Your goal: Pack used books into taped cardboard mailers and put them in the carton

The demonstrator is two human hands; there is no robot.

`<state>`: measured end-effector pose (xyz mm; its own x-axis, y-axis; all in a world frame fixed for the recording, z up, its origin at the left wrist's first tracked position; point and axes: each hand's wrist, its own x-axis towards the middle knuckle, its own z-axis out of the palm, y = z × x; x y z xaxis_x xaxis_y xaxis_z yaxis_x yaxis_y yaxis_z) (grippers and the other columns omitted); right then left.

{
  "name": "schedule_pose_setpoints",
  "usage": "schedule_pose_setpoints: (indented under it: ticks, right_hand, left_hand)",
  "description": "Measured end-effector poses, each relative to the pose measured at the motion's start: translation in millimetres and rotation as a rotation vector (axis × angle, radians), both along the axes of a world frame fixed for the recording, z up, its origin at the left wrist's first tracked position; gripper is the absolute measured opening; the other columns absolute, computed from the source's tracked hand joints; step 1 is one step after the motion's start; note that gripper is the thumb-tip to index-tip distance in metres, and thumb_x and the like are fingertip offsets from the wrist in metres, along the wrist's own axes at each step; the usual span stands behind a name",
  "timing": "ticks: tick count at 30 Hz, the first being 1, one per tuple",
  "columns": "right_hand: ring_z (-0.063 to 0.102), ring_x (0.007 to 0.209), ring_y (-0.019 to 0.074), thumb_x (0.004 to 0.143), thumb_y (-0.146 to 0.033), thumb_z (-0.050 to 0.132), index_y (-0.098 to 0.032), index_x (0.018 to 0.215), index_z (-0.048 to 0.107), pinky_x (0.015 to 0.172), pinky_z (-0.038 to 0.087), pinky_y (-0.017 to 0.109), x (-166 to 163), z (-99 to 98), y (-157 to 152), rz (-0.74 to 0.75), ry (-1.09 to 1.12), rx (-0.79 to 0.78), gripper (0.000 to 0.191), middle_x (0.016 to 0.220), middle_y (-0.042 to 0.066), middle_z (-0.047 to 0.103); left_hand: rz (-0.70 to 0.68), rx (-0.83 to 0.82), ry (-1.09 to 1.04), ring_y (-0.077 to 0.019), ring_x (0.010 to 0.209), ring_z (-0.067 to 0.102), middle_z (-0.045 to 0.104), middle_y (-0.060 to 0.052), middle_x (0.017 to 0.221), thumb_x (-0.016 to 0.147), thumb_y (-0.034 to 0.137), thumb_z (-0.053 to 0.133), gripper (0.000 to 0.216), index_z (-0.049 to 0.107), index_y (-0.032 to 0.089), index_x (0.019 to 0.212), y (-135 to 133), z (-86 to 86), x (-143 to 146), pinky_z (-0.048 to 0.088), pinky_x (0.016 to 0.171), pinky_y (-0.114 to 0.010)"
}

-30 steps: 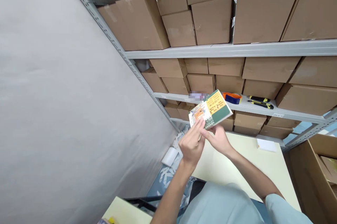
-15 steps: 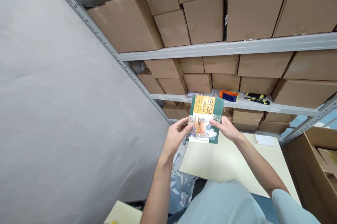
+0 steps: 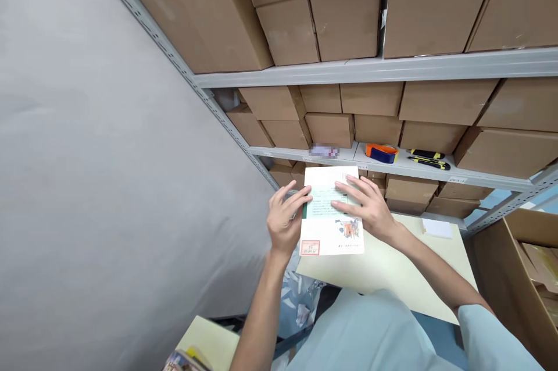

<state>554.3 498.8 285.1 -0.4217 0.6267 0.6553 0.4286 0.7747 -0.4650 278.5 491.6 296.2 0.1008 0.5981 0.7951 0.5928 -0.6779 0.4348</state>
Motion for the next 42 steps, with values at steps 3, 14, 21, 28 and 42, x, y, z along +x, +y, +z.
schedule_pose_setpoints:
  ticks: [3,14,21,28,42]
  right_hand:
    - [0.054,0.158,0.0288,0.103,-0.037,0.079,-0.05,0.136,0.077,0.134,0.039,0.059,-2.8,-9.4,-6.2,-0.008,-0.02,0.004,0.035,0.16,-0.005,0.066]
    - [0.083,0.093,0.0299,0.089,-0.063,0.083,-0.021,0.161,0.057,0.087,0.07,0.048,-21.8,-68.7,41.3,0.021,0.718,-0.894,0.088,0.107,0.009,0.087]
    - [0.074,0.061,0.0201,0.092,-0.029,0.075,-0.021,0.085,0.071,0.098,0.069,0.049,-30.8,-151.1,60.7,0.031,0.864,-1.56,0.012,0.061,-0.002,0.069]
    - [0.078,0.083,0.0222,0.088,-0.025,0.07,-0.021,0.091,0.066,0.088,0.067,0.036,-39.1,-245.2,47.5,-0.18,0.856,-1.602,0.006,0.086,0.005,0.077]
    - [0.078,0.093,0.0244,0.093,-0.047,0.064,-0.022,0.096,0.069,0.086,0.063,0.034,-110.8,-384.1,132.3,-0.526,0.406,-1.34,0.026,0.086,0.006,0.081]
  left_hand:
    - [0.041,0.029,0.024,-0.0305,0.139,0.068,0.086,-0.006,0.121,0.108,0.035,0.062,0.022,0.084,0.029,0.111,-3.6,-8.7,-3.5,0.053,0.117,-0.054]
    - [-0.006,-0.525,-0.32,-0.0214,0.093,0.076,0.081,-0.007,0.096,0.096,0.05,0.075,0.044,0.077,0.019,0.127,14.3,-44.6,6.3,0.06,0.093,-0.034]
    - [-0.048,-0.904,-0.472,-0.0196,0.065,0.066,0.08,-0.01,0.078,0.092,0.075,0.066,0.062,0.085,0.016,0.094,49.8,-94.1,10.2,0.054,0.065,-0.032]
    - [-0.041,-1.203,-0.389,-0.0188,0.078,0.072,0.083,-0.01,0.098,0.1,0.06,0.062,0.051,0.083,0.015,0.115,53.6,-201.7,-1.9,0.055,0.064,-0.026]
    - [0.324,-1.36,-0.596,-0.0314,0.132,0.073,0.077,-0.019,0.139,0.083,-0.001,0.067,0.05,0.077,0.01,0.131,127.8,-385.6,-37.2,0.069,0.097,-0.04]
